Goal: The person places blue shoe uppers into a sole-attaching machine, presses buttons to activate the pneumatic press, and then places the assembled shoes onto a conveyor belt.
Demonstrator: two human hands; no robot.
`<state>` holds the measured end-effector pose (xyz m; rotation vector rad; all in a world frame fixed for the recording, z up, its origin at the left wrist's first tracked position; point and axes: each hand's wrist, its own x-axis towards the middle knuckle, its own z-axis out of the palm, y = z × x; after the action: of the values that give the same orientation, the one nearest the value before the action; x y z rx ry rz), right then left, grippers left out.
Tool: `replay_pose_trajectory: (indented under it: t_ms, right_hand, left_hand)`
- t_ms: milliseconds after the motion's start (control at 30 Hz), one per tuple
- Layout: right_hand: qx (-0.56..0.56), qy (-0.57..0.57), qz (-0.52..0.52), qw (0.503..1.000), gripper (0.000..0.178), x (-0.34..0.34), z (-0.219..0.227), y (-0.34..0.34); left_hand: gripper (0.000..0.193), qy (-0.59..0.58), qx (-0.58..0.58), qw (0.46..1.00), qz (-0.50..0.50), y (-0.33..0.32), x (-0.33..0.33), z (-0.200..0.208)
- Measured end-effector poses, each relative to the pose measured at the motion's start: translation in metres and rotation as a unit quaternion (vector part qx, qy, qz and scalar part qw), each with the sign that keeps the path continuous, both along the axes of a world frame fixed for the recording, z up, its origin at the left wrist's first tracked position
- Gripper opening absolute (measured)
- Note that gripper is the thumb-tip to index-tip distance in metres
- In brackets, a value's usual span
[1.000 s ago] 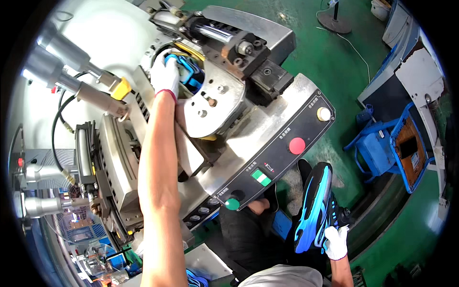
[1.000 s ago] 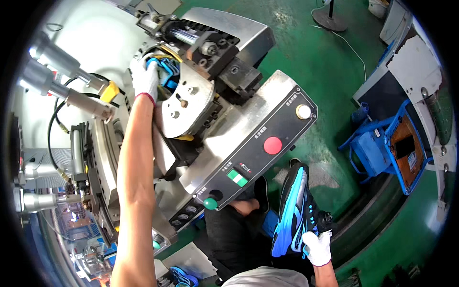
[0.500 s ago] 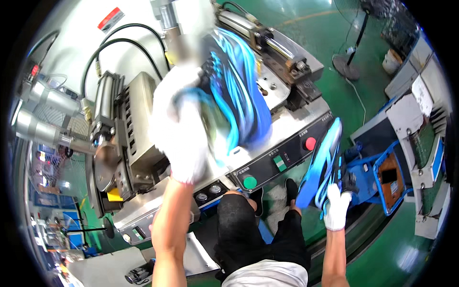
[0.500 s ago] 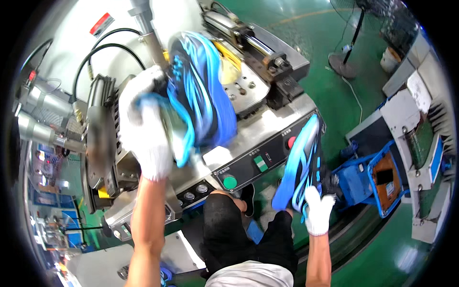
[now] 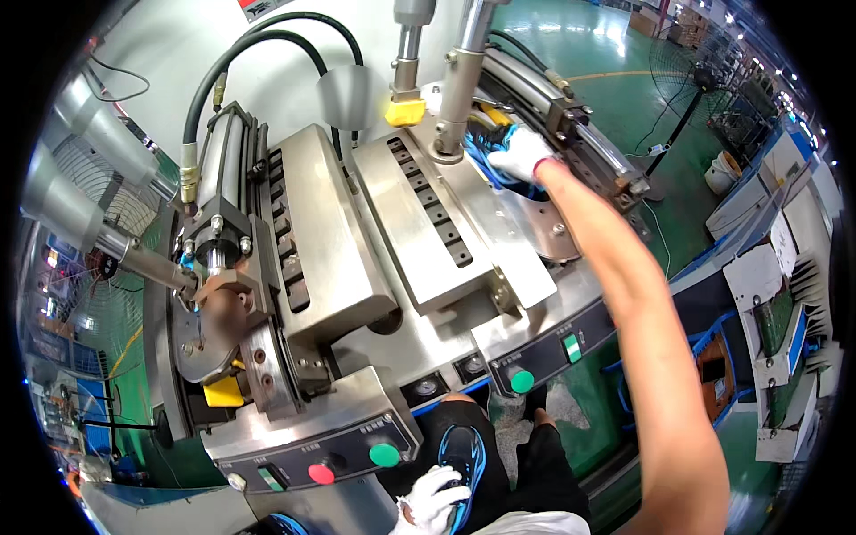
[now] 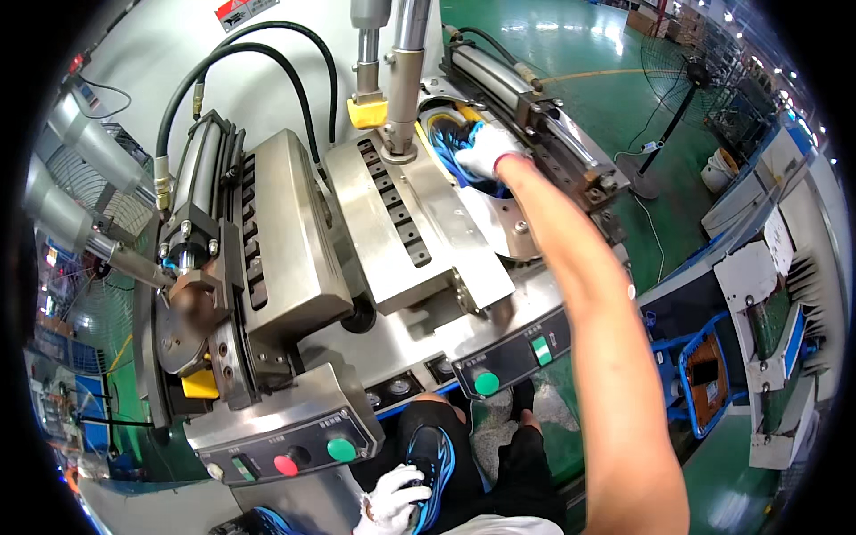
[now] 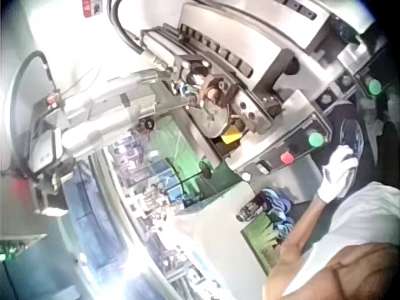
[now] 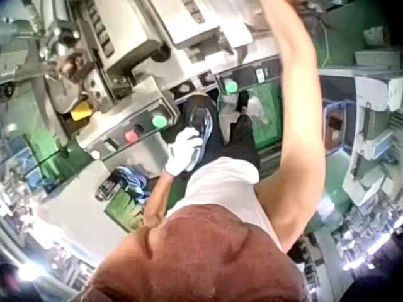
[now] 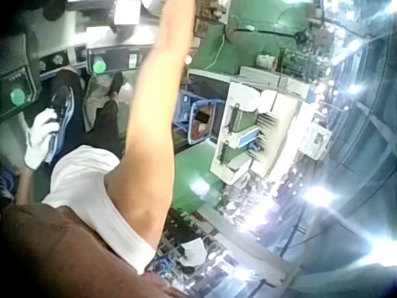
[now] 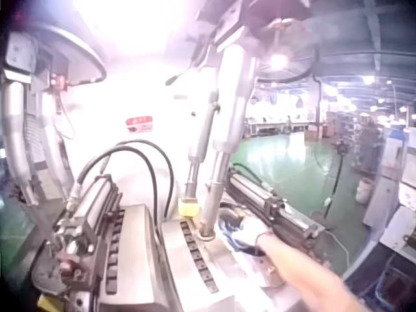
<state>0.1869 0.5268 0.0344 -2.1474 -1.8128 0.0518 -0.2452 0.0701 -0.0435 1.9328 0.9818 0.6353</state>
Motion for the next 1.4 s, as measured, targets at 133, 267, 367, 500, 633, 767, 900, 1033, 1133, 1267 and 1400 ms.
replay_pose_trajectory:
  t_ms: [133,267,367,500,633,767,900,1033,1133,1267,1400]
  right_hand:
    - [-0.045,0.038,0.009,0.998,0.058,-0.026,-0.012,0.013]
    - [-0.046,-0.044,0.005,0.998,0.060,-0.029,0.003,0.004]
    - [-0.126,-0.018,0.024,0.992,0.067,-0.043,0.032,-0.035]
    - [0.215,0.200,0.166,0.942,0.077,-0.104,0.004,-0.210]
    - [0.133,0.187,0.195,0.954,0.083,-0.153,-0.042,-0.355]
    - [-0.048,-0.049,0.152,0.986,0.098,-0.151,-0.101,-0.365]
    - [0.005,0.145,0.144,0.979,0.097,-0.156,-0.103,-0.401]
    - [-0.109,0.449,0.134,0.877,0.098,-0.143,-0.056,-0.528]
    - [-0.149,0.478,0.126,0.856,0.097,-0.149,-0.029,-0.593]
    - [-0.062,0.479,0.079,0.872,0.096,-0.154,-0.013,-0.635]
    - [-0.070,0.464,0.006,0.883,0.101,-0.121,0.008,-0.670]
  left_hand:
    - [0.026,-0.005,-0.033,0.999,0.022,0.002,-0.005,-0.007]
    - [0.030,-0.016,0.004,1.000,-0.022,0.015,-0.003,-0.007]
    - [0.031,-0.025,-0.028,0.999,-0.028,0.011,-0.006,-0.006]
    - [0.050,0.003,0.140,0.984,-0.110,0.028,-0.019,0.001]
    - [0.039,0.040,0.067,0.979,-0.186,0.039,-0.014,0.021]
    - [0.039,0.089,0.130,0.951,-0.265,0.050,0.013,0.030]
    - [0.023,0.058,0.149,0.955,-0.249,0.047,0.021,0.011]
    - [0.017,0.003,0.015,0.996,-0.084,0.036,0.045,0.010]
    - [0.032,-0.040,-0.023,0.999,0.007,0.036,0.074,0.014]
    - [0.047,-0.080,-0.091,0.992,0.041,0.025,0.115,0.017]
    - [0.035,0.029,0.086,0.993,-0.074,-0.005,0.176,0.059]
